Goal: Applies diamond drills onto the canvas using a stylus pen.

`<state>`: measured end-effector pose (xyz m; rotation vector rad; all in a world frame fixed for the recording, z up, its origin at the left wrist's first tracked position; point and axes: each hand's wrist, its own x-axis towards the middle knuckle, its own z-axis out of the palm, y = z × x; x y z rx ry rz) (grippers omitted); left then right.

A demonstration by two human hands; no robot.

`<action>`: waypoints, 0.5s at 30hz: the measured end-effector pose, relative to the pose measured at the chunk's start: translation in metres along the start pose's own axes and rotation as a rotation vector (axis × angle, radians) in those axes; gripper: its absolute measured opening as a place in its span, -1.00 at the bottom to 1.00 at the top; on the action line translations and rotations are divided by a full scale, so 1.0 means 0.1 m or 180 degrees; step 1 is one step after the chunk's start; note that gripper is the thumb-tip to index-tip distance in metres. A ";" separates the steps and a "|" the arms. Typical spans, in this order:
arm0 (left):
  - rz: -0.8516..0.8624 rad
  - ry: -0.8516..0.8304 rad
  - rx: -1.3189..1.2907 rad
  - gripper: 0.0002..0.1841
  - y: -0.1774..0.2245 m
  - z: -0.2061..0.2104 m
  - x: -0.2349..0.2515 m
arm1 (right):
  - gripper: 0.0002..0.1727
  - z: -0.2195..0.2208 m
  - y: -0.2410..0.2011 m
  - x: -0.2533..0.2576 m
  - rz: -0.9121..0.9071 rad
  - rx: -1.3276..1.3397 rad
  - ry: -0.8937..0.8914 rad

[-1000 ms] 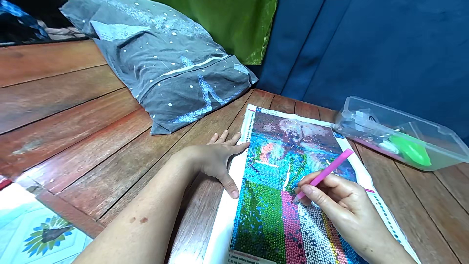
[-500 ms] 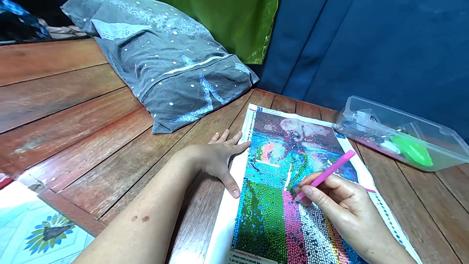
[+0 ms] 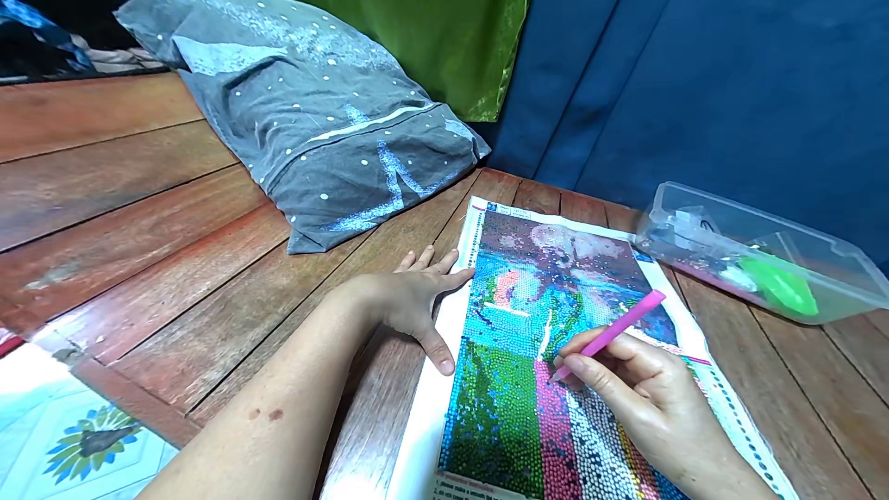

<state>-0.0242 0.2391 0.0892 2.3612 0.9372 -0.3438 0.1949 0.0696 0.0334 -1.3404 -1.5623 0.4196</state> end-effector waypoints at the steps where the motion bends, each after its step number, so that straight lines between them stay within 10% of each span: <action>1: 0.0007 0.0002 0.0007 0.38 0.00 0.00 0.00 | -0.84 0.00 0.00 0.00 0.0006 -0.0003 0.0000; 15: -0.0002 -0.0013 -0.0036 0.38 0.00 0.00 0.00 | -0.84 -0.04 -0.02 0.01 -0.0029 0.0082 -0.0011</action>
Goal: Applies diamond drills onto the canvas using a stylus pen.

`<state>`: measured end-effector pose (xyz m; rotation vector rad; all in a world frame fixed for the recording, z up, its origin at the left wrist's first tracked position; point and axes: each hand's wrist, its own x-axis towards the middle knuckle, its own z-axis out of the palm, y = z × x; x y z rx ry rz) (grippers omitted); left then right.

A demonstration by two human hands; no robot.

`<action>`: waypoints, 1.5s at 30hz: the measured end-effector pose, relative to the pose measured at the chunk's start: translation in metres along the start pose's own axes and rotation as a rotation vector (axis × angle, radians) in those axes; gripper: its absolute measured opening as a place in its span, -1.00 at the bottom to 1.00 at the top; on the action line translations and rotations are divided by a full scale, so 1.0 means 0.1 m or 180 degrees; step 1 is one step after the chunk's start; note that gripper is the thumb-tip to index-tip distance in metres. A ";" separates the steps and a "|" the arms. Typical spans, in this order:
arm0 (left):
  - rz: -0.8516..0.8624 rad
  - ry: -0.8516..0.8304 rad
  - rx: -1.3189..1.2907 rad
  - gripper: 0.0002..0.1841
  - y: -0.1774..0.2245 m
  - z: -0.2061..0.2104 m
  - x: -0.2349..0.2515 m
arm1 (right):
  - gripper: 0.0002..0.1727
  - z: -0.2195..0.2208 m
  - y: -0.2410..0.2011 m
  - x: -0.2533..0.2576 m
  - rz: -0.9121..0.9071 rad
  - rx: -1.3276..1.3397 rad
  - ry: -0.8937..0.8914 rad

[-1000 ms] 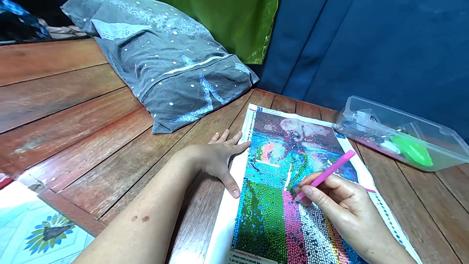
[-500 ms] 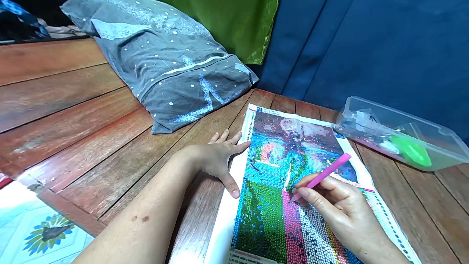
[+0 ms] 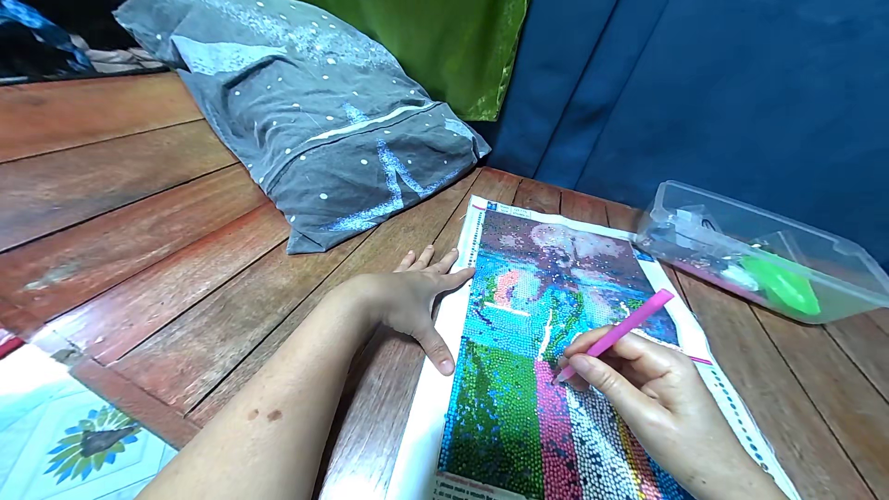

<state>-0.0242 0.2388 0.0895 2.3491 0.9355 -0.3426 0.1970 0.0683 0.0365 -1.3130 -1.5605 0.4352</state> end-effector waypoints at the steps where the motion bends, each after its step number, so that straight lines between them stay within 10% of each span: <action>1: -0.0001 -0.0005 0.0008 0.38 0.00 0.00 0.00 | -0.84 0.00 0.00 0.00 -0.0005 -0.0007 0.0007; 45: -0.0007 0.0020 -0.0008 0.37 -0.01 0.00 0.01 | -0.85 0.04 0.01 -0.02 0.0026 -0.0024 0.0079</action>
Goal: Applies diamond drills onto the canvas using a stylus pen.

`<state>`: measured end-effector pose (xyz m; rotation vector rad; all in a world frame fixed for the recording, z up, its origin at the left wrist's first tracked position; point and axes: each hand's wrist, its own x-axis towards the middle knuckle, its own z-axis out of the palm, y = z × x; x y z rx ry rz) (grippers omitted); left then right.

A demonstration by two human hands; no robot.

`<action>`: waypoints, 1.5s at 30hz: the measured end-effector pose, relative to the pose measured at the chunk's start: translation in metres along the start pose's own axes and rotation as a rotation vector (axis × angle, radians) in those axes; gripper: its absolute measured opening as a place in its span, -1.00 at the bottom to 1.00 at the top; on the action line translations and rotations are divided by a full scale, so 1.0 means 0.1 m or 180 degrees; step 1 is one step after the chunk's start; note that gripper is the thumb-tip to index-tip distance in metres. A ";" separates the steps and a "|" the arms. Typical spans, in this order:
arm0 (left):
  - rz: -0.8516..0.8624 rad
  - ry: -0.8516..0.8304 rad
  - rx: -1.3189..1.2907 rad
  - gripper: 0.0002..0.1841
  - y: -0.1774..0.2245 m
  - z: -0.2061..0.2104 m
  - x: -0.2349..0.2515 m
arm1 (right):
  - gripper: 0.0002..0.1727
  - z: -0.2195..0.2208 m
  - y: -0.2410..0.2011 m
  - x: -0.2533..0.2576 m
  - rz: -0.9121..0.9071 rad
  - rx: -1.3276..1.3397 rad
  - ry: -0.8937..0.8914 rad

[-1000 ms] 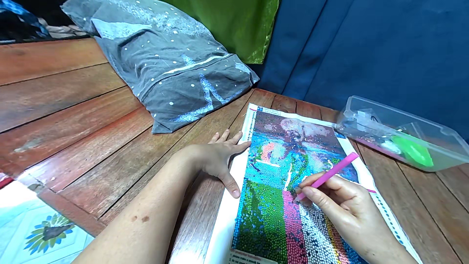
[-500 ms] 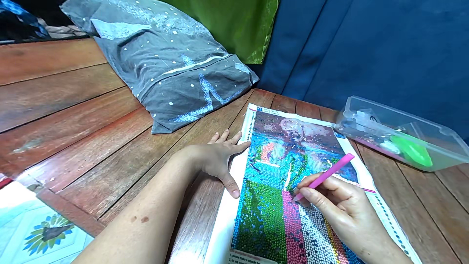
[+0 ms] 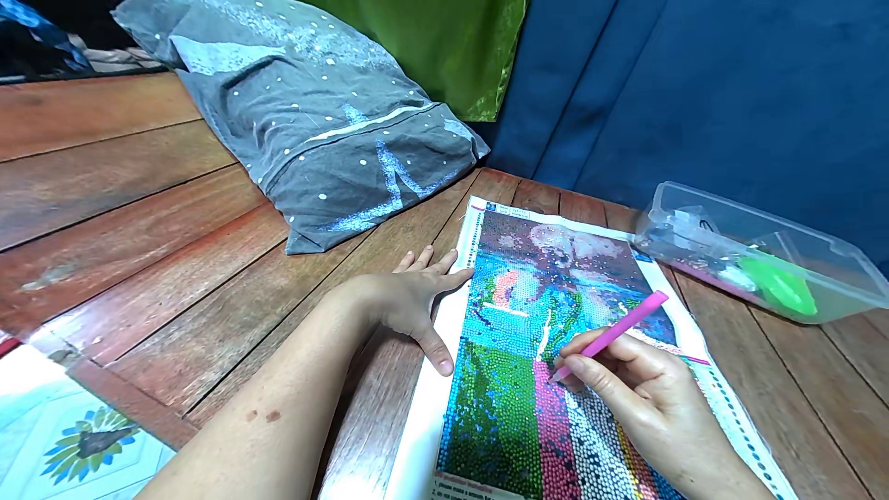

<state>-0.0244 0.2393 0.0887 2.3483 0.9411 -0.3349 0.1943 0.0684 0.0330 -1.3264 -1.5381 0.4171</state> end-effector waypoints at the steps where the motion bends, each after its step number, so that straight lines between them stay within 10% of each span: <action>1: 0.0001 0.0004 0.0000 0.37 0.00 0.00 0.00 | -0.85 0.00 0.00 0.00 0.0004 -0.0017 0.0002; 45: -0.0013 0.0004 -0.0007 0.39 0.00 0.00 0.01 | -0.81 0.01 0.00 0.01 -0.0050 -0.0093 -0.0134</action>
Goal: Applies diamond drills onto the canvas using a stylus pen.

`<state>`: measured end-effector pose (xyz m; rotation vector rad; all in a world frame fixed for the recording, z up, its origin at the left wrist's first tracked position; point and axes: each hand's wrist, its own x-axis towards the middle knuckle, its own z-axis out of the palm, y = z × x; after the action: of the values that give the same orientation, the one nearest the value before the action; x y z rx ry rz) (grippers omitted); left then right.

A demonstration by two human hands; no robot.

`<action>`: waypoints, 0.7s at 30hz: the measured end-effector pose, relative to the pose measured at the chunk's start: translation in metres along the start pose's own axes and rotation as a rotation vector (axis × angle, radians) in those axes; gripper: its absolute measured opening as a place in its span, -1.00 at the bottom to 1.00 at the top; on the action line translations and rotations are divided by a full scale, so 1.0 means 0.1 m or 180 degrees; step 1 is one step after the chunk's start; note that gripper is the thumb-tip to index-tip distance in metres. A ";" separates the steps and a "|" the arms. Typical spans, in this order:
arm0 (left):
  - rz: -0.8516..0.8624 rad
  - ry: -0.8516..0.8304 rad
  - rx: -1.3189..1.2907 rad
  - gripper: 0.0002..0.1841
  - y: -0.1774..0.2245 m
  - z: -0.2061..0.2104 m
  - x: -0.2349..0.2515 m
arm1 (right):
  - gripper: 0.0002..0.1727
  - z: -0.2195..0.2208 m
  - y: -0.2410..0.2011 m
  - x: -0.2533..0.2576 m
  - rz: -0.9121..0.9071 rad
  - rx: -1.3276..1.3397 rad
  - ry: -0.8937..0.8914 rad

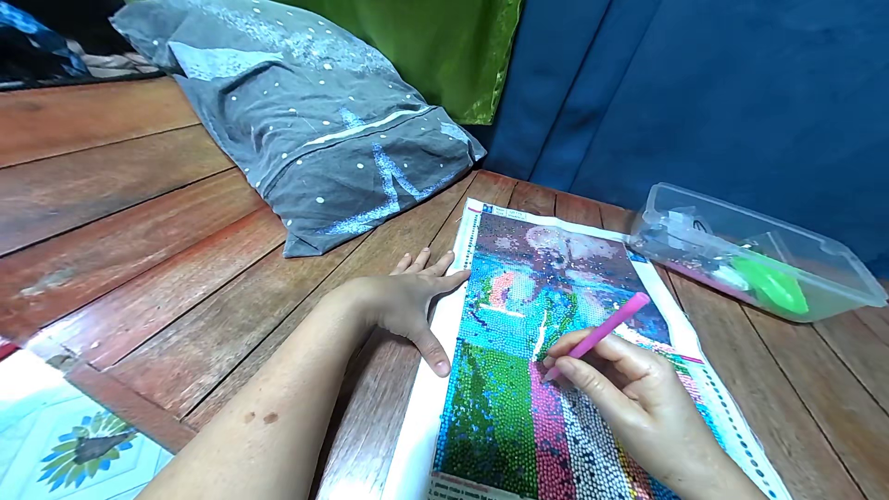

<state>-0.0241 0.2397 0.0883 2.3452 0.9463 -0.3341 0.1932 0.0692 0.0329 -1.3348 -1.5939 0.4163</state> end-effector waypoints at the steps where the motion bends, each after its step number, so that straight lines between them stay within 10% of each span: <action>1: 0.0005 -0.0007 0.0004 0.39 0.00 0.00 0.00 | -0.82 -0.01 -0.01 0.00 0.0123 0.0060 0.0059; 21: 0.0057 0.0019 -0.0012 0.38 -0.02 0.01 0.01 | -0.86 0.01 -0.03 0.00 0.0225 0.0165 0.0279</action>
<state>-0.0250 0.2408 0.0867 2.3511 0.9273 -0.3182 0.1909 0.0679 0.0350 -1.3546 -1.4581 0.4333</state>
